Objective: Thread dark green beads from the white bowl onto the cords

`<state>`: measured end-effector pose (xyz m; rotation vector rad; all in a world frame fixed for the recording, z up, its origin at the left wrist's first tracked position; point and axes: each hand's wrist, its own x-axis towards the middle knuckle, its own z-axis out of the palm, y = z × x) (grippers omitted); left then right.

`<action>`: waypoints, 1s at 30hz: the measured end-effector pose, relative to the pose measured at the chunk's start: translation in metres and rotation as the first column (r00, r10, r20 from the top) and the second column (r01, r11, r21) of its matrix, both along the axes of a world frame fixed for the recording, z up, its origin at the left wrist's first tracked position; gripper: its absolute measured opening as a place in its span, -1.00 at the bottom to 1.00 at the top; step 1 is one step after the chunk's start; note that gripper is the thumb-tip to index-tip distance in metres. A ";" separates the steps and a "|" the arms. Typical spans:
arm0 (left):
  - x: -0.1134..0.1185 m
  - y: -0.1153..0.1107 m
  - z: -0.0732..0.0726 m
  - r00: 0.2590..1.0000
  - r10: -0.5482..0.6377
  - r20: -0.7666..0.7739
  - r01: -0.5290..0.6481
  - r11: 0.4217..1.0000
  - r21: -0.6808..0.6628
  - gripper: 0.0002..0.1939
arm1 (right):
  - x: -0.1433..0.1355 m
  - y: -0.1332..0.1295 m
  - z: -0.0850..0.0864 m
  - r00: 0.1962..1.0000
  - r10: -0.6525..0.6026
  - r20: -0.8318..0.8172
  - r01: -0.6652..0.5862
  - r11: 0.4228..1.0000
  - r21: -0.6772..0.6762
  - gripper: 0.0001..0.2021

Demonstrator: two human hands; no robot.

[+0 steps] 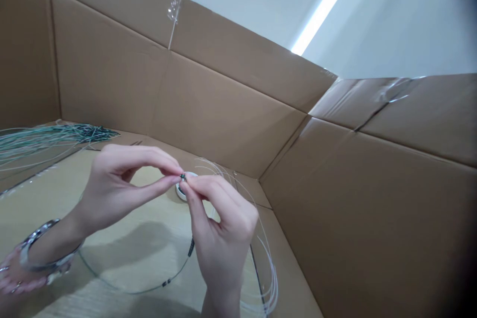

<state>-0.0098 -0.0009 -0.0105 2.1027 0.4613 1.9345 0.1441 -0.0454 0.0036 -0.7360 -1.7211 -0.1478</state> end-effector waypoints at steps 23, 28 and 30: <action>0.002 0.002 0.001 0.890 0.375 -0.259 -0.295 0.907 0.300 -0.89 | 0.003 0.006 0.006 0.995 -0.102 0.022 0.104 0.970 -0.218 -0.96; -0.007 0.016 0.004 0.855 0.479 -0.199 -0.403 0.854 0.328 -0.89 | 0.030 0.008 0.009 0.925 -0.025 0.379 0.246 0.800 -0.548 -0.93; -0.012 0.021 0.005 0.855 0.481 -0.195 -0.408 0.854 0.322 -0.89 | 0.042 0.015 0.008 0.862 0.077 0.501 0.325 0.675 -0.663 -0.95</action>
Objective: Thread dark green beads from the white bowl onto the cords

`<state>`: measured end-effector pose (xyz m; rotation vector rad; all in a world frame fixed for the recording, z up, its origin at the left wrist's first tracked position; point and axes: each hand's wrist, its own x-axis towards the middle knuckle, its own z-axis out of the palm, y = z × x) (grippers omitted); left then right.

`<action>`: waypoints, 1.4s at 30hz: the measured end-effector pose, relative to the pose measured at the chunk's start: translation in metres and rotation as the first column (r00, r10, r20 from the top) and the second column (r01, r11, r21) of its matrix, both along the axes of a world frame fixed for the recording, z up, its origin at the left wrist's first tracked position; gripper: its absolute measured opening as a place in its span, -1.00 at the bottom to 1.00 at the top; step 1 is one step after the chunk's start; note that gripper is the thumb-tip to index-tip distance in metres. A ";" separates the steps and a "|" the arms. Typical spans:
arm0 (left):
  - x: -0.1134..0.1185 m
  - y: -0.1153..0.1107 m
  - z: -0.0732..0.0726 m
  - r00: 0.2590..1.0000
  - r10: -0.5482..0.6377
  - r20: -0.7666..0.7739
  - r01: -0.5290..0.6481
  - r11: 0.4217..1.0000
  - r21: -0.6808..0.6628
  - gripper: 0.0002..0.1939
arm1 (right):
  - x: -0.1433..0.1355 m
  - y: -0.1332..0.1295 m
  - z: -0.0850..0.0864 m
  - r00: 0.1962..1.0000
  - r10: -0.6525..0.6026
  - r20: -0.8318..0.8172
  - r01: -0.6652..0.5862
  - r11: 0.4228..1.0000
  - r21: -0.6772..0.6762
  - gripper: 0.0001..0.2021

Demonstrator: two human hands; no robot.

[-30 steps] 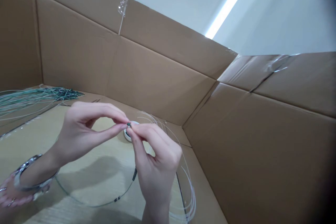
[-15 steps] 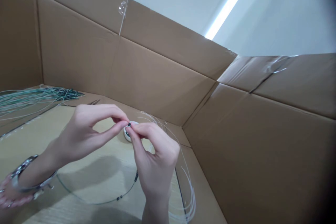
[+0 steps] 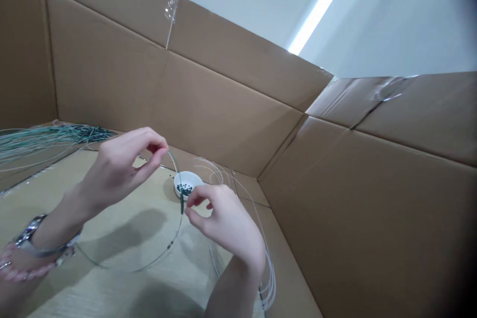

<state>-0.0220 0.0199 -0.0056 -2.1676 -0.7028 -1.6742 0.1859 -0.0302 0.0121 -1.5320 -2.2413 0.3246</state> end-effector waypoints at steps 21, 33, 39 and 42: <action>-0.017 0.015 0.001 1.000 -0.021 -0.022 0.019 0.994 -0.112 -0.91 | 0.077 0.153 -0.130 0.774 -0.596 0.214 0.594 0.566 -0.572 -0.69; 0.029 0.072 -0.033 0.981 -0.172 -0.085 0.100 0.836 -0.539 -0.77 | 0.033 0.134 -0.070 0.829 -0.370 -0.420 0.331 0.929 -0.165 -0.62; 0.056 0.098 -0.058 0.973 -0.231 -0.003 0.185 0.790 -0.584 -0.75 | -0.013 0.141 -0.078 0.794 -0.118 -0.597 0.049 0.990 -0.130 -0.68; 0.060 0.107 -0.066 0.972 -0.233 0.035 0.207 0.775 -0.597 -0.77 | -0.008 0.145 -0.081 0.785 -0.107 -0.610 0.050 0.993 -0.110 -0.68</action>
